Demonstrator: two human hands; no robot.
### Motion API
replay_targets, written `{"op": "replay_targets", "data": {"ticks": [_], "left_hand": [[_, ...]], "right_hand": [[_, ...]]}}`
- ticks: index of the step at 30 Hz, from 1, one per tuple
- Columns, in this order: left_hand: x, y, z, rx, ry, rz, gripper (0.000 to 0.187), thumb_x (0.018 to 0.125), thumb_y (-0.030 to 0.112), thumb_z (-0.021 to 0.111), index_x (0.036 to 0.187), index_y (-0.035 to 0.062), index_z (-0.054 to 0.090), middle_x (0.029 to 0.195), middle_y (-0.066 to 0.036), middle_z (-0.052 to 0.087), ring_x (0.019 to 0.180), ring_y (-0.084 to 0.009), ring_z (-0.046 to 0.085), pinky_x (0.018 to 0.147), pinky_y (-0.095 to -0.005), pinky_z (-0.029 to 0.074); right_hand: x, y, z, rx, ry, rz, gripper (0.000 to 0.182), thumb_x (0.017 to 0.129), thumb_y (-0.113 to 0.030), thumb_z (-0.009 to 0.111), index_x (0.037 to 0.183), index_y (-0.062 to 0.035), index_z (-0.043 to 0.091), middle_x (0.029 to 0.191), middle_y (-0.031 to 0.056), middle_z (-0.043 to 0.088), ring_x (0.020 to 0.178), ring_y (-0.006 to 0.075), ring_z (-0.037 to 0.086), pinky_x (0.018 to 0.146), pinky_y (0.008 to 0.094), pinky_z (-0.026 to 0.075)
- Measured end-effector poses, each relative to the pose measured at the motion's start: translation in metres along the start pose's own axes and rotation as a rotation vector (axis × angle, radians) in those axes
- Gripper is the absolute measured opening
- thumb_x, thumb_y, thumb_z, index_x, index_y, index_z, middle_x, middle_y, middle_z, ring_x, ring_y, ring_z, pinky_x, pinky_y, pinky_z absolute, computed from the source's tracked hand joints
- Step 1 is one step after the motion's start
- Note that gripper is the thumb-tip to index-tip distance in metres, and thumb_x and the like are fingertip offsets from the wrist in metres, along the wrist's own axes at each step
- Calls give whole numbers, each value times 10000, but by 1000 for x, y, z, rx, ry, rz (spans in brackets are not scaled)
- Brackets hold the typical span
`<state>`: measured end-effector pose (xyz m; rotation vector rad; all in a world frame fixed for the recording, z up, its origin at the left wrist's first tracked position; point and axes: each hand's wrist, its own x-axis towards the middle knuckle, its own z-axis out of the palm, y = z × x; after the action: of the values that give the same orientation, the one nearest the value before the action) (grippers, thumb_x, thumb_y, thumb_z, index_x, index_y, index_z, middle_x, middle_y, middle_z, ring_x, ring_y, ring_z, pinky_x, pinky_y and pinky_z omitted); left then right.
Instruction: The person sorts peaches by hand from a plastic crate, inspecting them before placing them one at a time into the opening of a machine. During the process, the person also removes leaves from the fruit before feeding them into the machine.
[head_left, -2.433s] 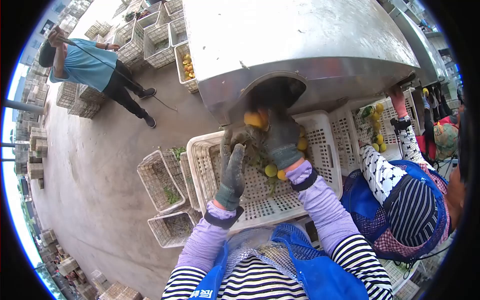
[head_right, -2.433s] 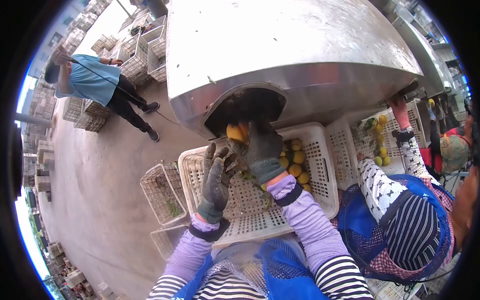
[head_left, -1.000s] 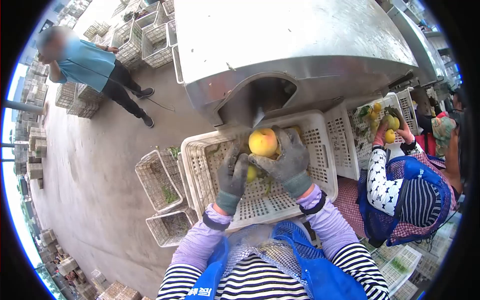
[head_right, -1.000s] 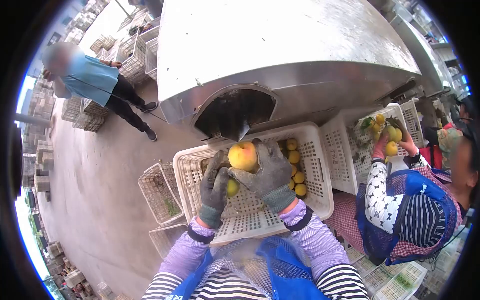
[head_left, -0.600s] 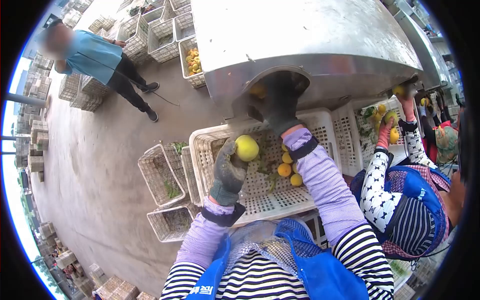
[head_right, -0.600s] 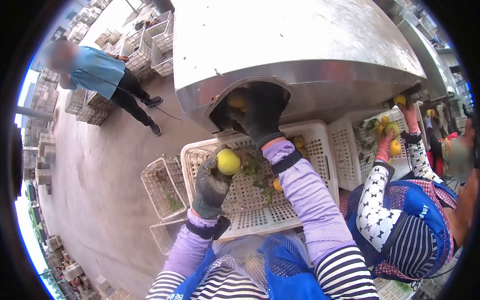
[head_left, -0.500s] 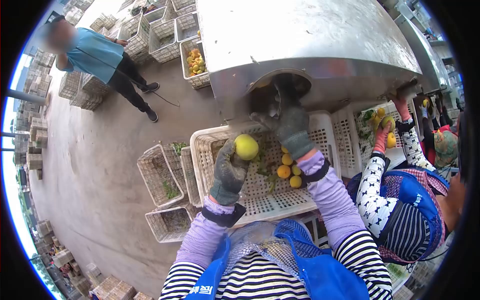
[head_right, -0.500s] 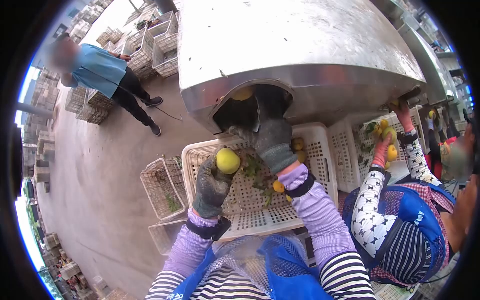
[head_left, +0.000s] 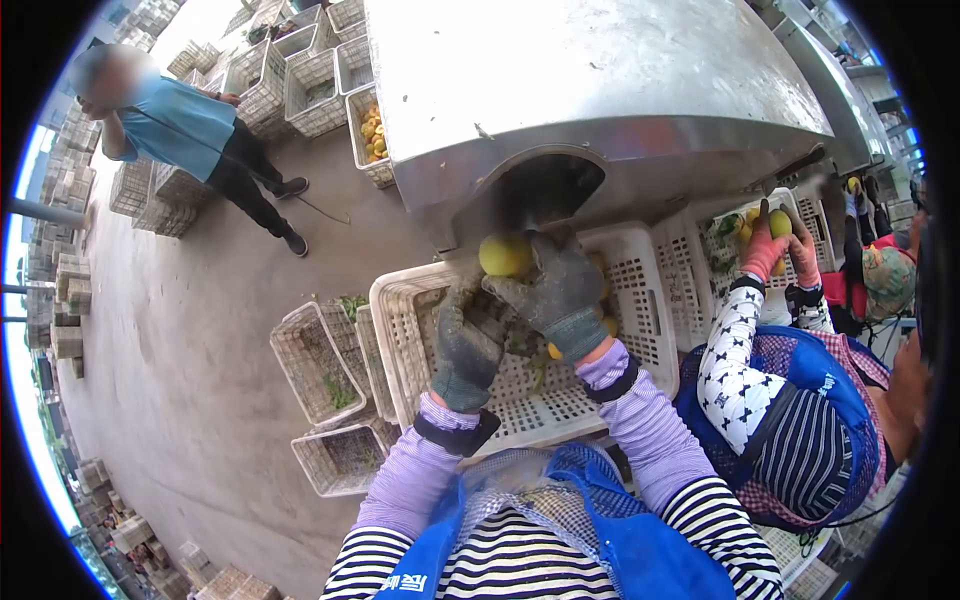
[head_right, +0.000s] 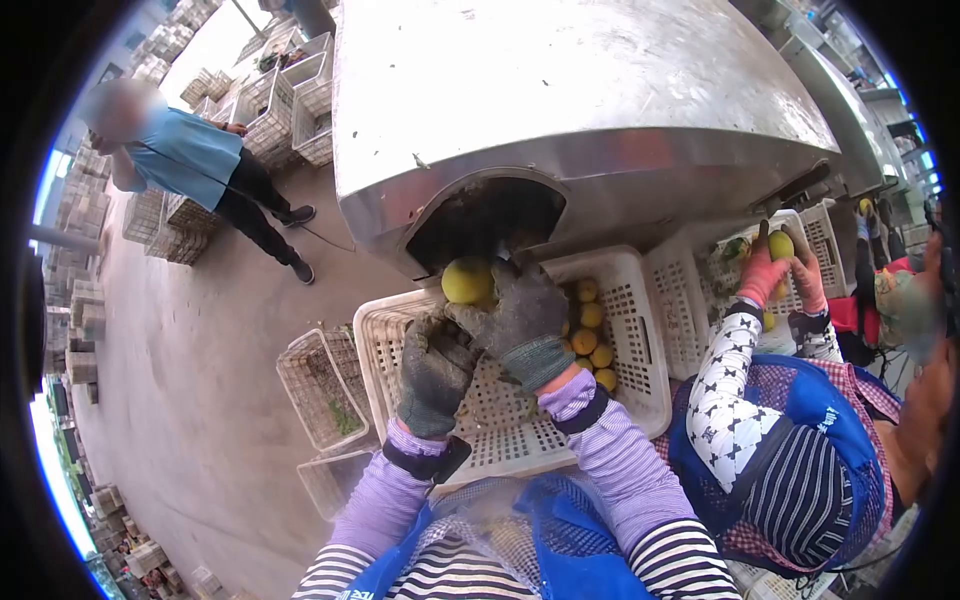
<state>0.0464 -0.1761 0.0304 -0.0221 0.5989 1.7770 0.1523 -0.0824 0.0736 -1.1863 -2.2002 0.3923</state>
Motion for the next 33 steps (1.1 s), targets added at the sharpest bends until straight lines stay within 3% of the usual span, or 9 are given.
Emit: {"op": "replay_targets", "data": {"ticks": [6,10,12,16,19,23,26,29,33], "left_hand": [[-8,-16,-64,343,223,64,427,1009,250,513,1368,21,489,1345,-169,529,1202,-297,535,1044,-449,436],[-43,31,-81,2223,415,753,766,862,213,695,1499,27,311,1469,-230,373,1347,-309,396,1072,-464,376],[-56,53,-120,2378,547,825,811,824,203,707,1505,41,297,1344,-255,501,1238,-343,515,993,-462,446],[-68,65,-254,1903,545,412,709,869,60,591,1509,84,289,1045,-157,648,875,-272,649,695,-377,543],[-83,75,-229,1338,650,145,617,906,-40,479,1483,122,333,907,-58,646,630,-116,606,488,-263,497],[-96,98,-225,1435,773,203,602,882,-18,555,1442,96,364,789,-75,635,583,-146,613,515,-284,515],[-86,100,-208,1451,617,58,750,831,31,622,1501,89,291,1113,-174,635,931,-236,666,775,-368,550],[-78,70,-170,2442,627,697,839,785,85,686,1512,61,268,1367,-233,481,1268,-355,478,1074,-469,373],[-3,-15,-171,1642,181,289,806,853,280,720,1492,6,312,1478,-246,372,1390,-419,335,1141,-460,300]], "right_hand": [[77,32,49,-29,-4,-119,559,758,-356,785,1240,-131,613,1130,177,639,958,372,642,796,469,529],[20,62,11,126,-23,81,666,771,-348,774,1351,-139,524,1133,168,626,1006,382,618,848,484,500],[-35,128,10,-315,152,164,682,805,-322,737,1399,-118,473,1217,181,593,1055,399,607,863,491,496],[-101,215,10,-670,-125,878,642,855,-315,674,1409,-65,466,1275,243,578,1102,439,596,859,522,498],[-101,240,10,-390,-176,916,611,861,-326,666,1378,-54,489,1227,258,609,1089,447,600,862,524,495],[-123,208,22,-494,-113,759,527,905,-310,625,1363,-81,500,1212,222,630,1083,409,618,888,504,493],[-126,249,42,-498,-61,740,517,896,-268,609,1372,-120,474,1133,216,645,968,421,649,824,527,495],[-108,204,27,-546,192,396,516,892,-247,600,1374,-123,469,1207,197,609,1071,400,599,843,512,480],[-104,188,64,-280,-275,268,537,894,-209,578,1406,-114,443,1305,198,545,1152,408,533,933,498,447]]}}
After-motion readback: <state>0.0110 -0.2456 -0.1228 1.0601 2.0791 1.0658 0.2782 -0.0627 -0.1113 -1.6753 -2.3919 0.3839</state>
